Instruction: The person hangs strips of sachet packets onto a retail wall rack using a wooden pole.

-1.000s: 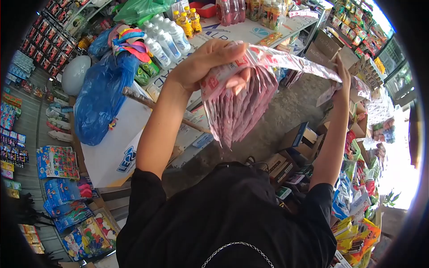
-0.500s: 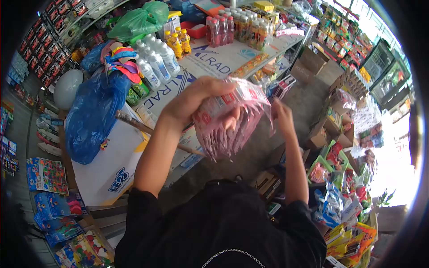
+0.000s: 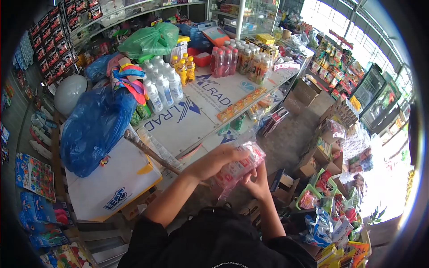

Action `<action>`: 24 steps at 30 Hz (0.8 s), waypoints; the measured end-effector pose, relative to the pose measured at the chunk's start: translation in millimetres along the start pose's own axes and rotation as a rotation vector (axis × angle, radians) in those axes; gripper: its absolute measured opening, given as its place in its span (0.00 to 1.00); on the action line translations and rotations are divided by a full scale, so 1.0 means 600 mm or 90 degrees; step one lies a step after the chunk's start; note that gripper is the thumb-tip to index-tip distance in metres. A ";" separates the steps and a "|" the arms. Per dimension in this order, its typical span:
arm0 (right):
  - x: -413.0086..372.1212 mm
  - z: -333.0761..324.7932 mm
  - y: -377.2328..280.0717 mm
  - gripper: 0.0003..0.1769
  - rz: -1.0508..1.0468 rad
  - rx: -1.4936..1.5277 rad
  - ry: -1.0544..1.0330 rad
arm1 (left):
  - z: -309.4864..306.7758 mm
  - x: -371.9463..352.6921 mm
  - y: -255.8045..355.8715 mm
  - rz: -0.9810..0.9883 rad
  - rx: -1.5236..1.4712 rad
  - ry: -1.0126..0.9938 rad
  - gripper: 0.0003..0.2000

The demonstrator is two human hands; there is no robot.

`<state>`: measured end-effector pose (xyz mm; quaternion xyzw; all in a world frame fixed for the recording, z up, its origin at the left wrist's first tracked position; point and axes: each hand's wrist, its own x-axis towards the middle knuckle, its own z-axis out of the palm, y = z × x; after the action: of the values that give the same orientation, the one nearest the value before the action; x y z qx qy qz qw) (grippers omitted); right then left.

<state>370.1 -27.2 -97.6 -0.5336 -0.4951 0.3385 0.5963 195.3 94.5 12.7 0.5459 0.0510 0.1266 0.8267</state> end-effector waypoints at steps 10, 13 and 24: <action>-0.033 0.021 0.096 0.32 -0.067 0.024 0.080 | 0.016 -0.002 -0.030 0.022 0.045 -0.037 0.26; -0.034 0.022 0.111 0.28 -0.080 -0.041 0.119 | 0.022 0.004 -0.025 0.058 0.058 -0.039 0.25; -0.017 -0.021 0.083 0.24 -0.047 0.062 0.114 | 0.055 0.056 0.004 -0.014 0.095 -0.080 0.18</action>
<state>385.3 -30.3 -147.8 -0.5134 -0.4418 0.2911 0.6757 234.7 74.7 29.8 0.6123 0.0145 0.0789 0.7865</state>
